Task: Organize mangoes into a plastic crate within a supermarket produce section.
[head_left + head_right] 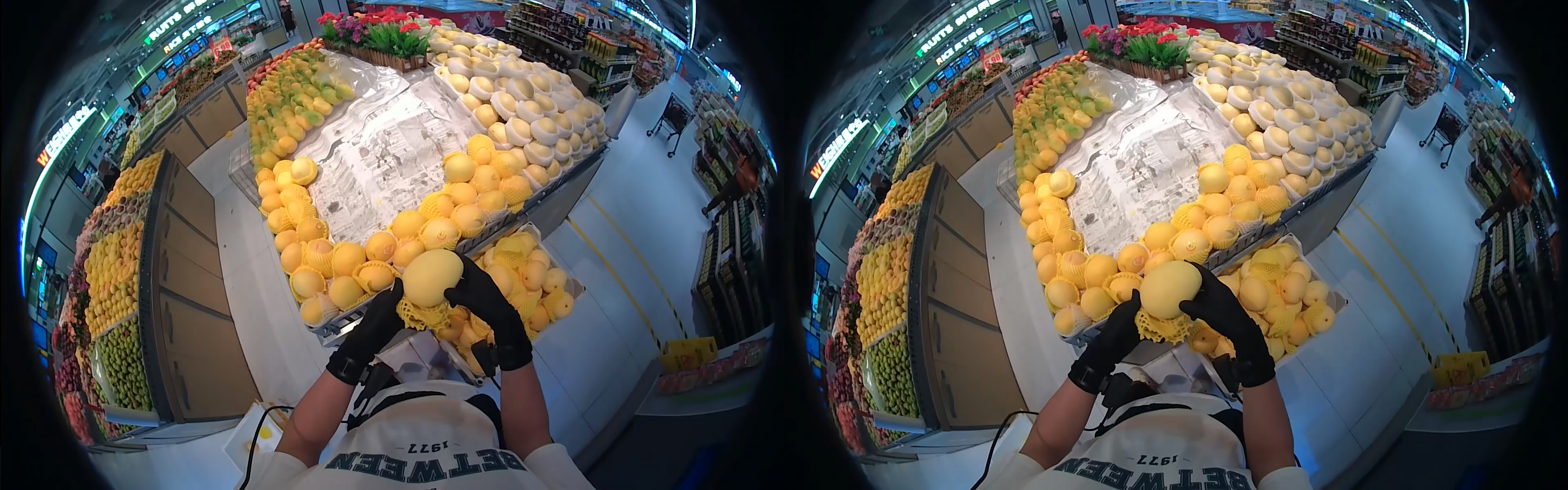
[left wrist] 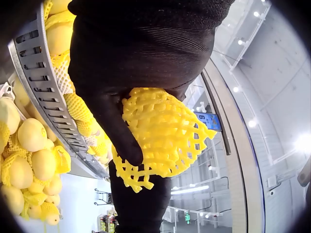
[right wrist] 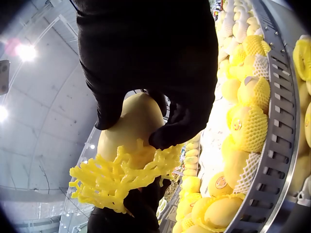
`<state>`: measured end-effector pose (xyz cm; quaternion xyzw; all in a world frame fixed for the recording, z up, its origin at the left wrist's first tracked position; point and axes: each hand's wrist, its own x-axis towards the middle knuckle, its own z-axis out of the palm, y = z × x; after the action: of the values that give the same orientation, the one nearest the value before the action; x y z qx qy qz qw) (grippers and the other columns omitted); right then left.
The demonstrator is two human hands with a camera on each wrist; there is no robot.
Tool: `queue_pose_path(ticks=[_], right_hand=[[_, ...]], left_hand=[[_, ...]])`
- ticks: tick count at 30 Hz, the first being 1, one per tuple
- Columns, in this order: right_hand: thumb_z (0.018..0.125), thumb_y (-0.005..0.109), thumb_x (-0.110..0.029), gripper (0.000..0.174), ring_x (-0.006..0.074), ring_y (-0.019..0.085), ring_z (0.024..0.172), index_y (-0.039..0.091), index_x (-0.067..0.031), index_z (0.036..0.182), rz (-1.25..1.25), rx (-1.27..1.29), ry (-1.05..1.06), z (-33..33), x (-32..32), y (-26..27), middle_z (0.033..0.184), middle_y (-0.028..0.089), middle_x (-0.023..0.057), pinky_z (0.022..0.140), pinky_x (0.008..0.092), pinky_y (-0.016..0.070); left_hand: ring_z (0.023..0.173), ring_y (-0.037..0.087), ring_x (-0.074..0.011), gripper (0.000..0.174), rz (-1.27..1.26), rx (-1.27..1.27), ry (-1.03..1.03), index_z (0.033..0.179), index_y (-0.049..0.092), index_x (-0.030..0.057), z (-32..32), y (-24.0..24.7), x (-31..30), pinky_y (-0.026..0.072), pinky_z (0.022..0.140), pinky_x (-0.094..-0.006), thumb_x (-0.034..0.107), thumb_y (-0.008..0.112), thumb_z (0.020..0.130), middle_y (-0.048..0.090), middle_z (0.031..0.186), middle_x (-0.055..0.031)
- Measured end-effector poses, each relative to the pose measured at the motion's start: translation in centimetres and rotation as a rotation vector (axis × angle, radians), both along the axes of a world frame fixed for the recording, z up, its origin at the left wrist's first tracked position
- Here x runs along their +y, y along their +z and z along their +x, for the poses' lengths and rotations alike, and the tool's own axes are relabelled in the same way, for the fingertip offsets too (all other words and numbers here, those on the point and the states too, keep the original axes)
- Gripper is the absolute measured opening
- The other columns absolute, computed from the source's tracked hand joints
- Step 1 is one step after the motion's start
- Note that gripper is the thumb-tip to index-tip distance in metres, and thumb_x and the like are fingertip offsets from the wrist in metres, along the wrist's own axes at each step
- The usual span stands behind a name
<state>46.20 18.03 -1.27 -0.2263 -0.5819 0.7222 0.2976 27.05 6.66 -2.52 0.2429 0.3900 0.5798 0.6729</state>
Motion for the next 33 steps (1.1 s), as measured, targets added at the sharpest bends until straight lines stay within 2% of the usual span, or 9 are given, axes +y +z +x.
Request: queue_pose_path(ticks=[11,14,17,20,23,26,29,31,33], right_hand=[[0.076,0.072,0.001,0.072,0.0188,0.05,0.123,0.04,-0.0039,0.14,0.022,0.07,-0.026,0.1,0.7,-1.2,0.131,0.052,0.009,0.105,0.0356,0.0417],[0.075,0.072,0.001,0.071,0.0187,0.05,0.122,0.041,-0.0044,0.138,0.066,0.03,-0.006,0.4,0.3,0.2,0.13,0.053,0.0089,0.105,0.035,0.0412],[0.074,0.074,-0.001,0.073,0.018,0.049,0.123,0.04,-0.0053,0.138,0.063,0.058,-0.001,0.2,0.4,-0.4,0.13,0.052,0.0083,0.105,0.0346,0.041],[0.073,0.076,-0.003,0.076,0.0181,0.047,0.123,0.037,-0.0055,0.139,0.068,0.132,-0.052,-0.1,0.3,-1.6,0.13,0.05,0.0077,0.104,0.0351,0.0411],[0.072,0.078,-0.007,0.078,0.0197,0.047,0.122,0.035,-0.0049,0.138,-0.013,0.221,-0.097,-0.5,-0.3,-2.7,0.129,0.049,0.0089,0.103,0.0358,0.0424],[0.073,0.079,-0.008,0.076,0.0215,0.048,0.12,0.036,-0.0044,0.136,0.055,0.107,-0.221,-1.3,-0.3,-4.3,0.127,0.049,0.0106,0.101,0.0363,0.0437],[0.076,0.077,-0.007,0.072,0.0212,0.052,0.116,0.037,-0.0042,0.135,-0.009,0.126,-0.263,-1.6,-0.7,-5.0,0.123,0.052,0.0107,0.099,0.0359,0.0454],[0.079,0.073,-0.005,0.066,0.0205,0.054,0.113,0.038,-0.0035,0.134,-0.046,0.152,-0.303,-1.3,-1.0,-5.8,0.122,0.053,0.0104,0.098,0.0355,0.0463],[0.082,0.07,-0.007,0.061,0.0202,0.054,0.112,0.039,-0.003,0.134,-0.073,0.199,-0.322,-1.0,-0.5,-7.0,0.123,0.053,0.0104,0.097,0.0347,0.0466]], left_hand=[[0.115,0.057,-0.0162,0.05,-0.034,-0.099,-0.032,0.137,0.044,0.0018,0.0,-1.2,0.6,0.0491,0.096,-0.033,0.039,0.041,0.104,0.055,0.13,-0.0083],[0.116,0.056,-0.0168,0.048,0.456,0.605,-0.048,0.14,0.042,0.0057,0.0,-1.5,-0.2,0.0486,0.098,-0.0332,0.037,0.044,0.103,0.054,0.132,-0.0067],[0.122,0.052,-0.0169,0.047,-0.082,-0.296,-0.045,0.142,0.04,0.0061,0.5,-0.1,0.1,0.0458,0.101,-0.0323,0.03,0.047,0.103,0.051,0.137,-0.0073],[0.127,0.047,-0.0163,0.048,-0.075,-0.222,-0.033,0.144,0.037,0.004,0.8,1.8,-0.4,0.0409,0.105,-0.0315,0.025,0.048,0.103,0.047,0.141,-0.0086],[0.128,0.045,-0.016,0.049,0.223,0.348,-0.096,0.146,0.034,0.003,-0.5,-1.9,-0.5,0.0382,0.106,-0.0317,0.023,0.046,0.103,0.046,0.143,-0.0098],[0.128,0.045,-0.0161,0.049,0.382,0.748,-0.112,0.147,0.033,0.0028,-0.1,-1.2,-0.6,0.0372,0.107,-0.0323,0.023,0.044,0.104,0.045,0.143,-0.0109],[0.125,0.049,-0.0172,0.045,0.332,0.686,-0.141,0.143,0.04,0.0002,0.1,-0.6,-1.5,0.0399,0.105,-0.0325,0.022,0.046,0.103,0.05,0.139,-0.0113],[0.12,0.055,-0.0204,0.042,-0.064,0.032,-0.032,0.135,0.048,-0.0014,-0.4,-2.1,-1.8,0.0452,0.101,-0.0331,0.022,0.049,0.101,0.057,0.13,-0.0122],[0.119,0.056,-0.0224,0.04,-0.136,-0.048,-0.06,0.133,0.05,-0.0023,-1.0,-2.7,-1.0,0.0468,0.101,-0.0342,0.021,0.05,0.1,0.058,0.129,-0.0139]])
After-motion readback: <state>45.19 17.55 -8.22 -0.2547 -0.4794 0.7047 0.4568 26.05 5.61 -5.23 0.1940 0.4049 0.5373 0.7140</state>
